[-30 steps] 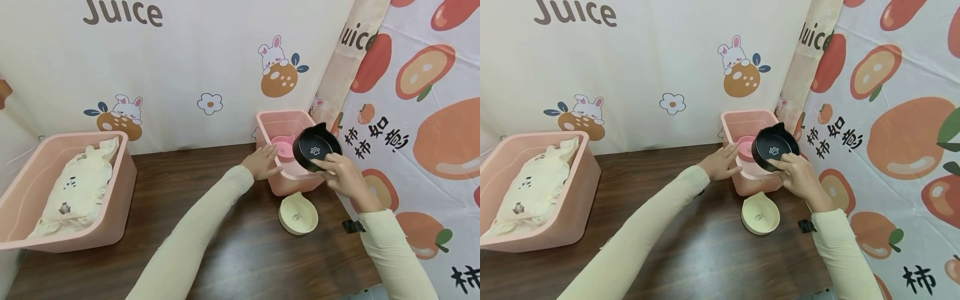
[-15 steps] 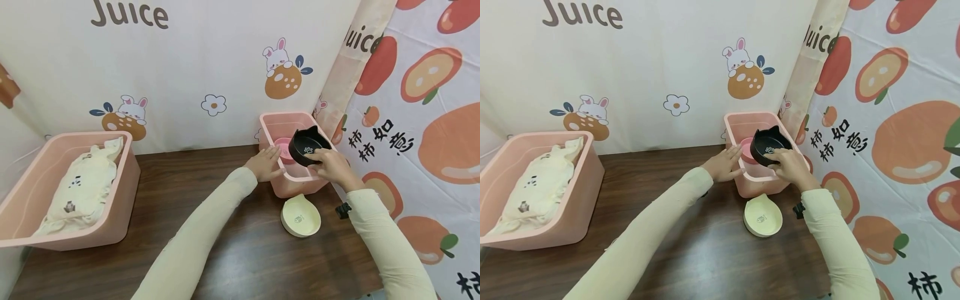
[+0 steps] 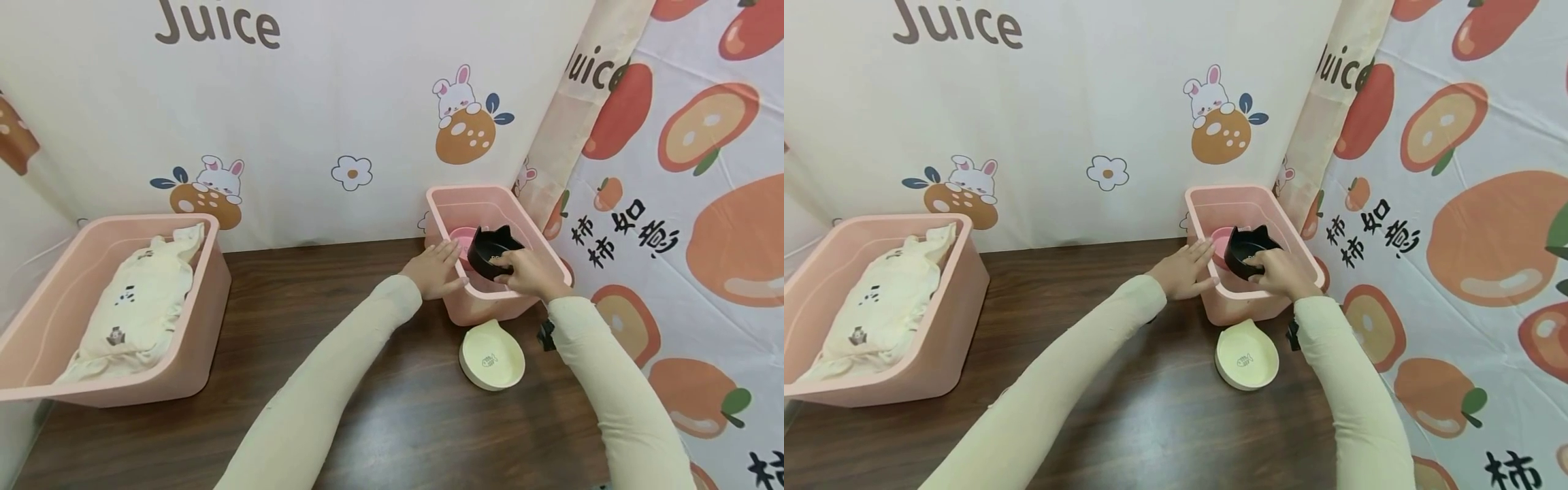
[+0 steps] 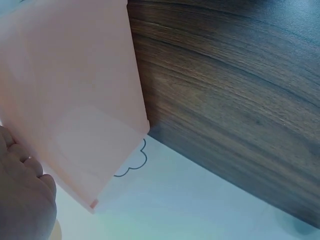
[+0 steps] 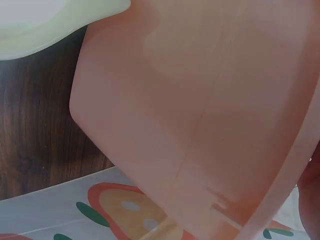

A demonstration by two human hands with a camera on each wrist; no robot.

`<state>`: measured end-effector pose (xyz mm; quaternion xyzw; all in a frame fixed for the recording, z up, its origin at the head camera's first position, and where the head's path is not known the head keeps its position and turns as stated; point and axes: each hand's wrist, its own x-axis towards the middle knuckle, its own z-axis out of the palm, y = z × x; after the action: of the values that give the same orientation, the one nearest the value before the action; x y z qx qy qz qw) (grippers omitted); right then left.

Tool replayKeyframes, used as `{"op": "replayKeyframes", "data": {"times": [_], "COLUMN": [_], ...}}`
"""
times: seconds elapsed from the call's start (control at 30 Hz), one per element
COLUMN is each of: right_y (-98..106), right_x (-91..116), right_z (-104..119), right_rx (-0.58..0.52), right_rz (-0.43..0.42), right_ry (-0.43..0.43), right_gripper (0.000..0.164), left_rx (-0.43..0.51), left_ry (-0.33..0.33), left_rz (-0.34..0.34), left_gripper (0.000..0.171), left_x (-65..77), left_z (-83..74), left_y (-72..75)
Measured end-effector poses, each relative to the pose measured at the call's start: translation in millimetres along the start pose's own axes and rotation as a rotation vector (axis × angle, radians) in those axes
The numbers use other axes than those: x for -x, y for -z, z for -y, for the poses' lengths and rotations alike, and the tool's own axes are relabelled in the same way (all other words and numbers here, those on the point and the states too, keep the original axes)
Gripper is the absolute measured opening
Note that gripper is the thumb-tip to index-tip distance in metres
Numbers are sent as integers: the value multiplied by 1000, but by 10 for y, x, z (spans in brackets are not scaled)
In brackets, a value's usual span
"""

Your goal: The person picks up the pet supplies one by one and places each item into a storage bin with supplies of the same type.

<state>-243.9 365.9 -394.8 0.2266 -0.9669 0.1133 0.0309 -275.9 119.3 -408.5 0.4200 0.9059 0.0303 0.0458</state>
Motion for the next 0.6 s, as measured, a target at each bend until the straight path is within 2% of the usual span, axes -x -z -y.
{"op": "replayKeyframes", "data": {"times": [0.13,0.47,0.6], "right_y": [-20,-125,-151], "right_x": [-47,-115,-142], "right_z": [-22,-101,-129], "right_rx": [-12,-51,-68], "right_rz": [50,121,169], "right_ry": [-21,5,-18], "right_gripper": [36,33,34], "left_rx": [-7,-12,-15], "left_ry": [4,-5,-3], "left_rz": [3,5,-2], "left_gripper": [76,76,76], "left_x": [10,33,31], "left_z": [-2,-13,-15], "left_y": [5,21,13]}}
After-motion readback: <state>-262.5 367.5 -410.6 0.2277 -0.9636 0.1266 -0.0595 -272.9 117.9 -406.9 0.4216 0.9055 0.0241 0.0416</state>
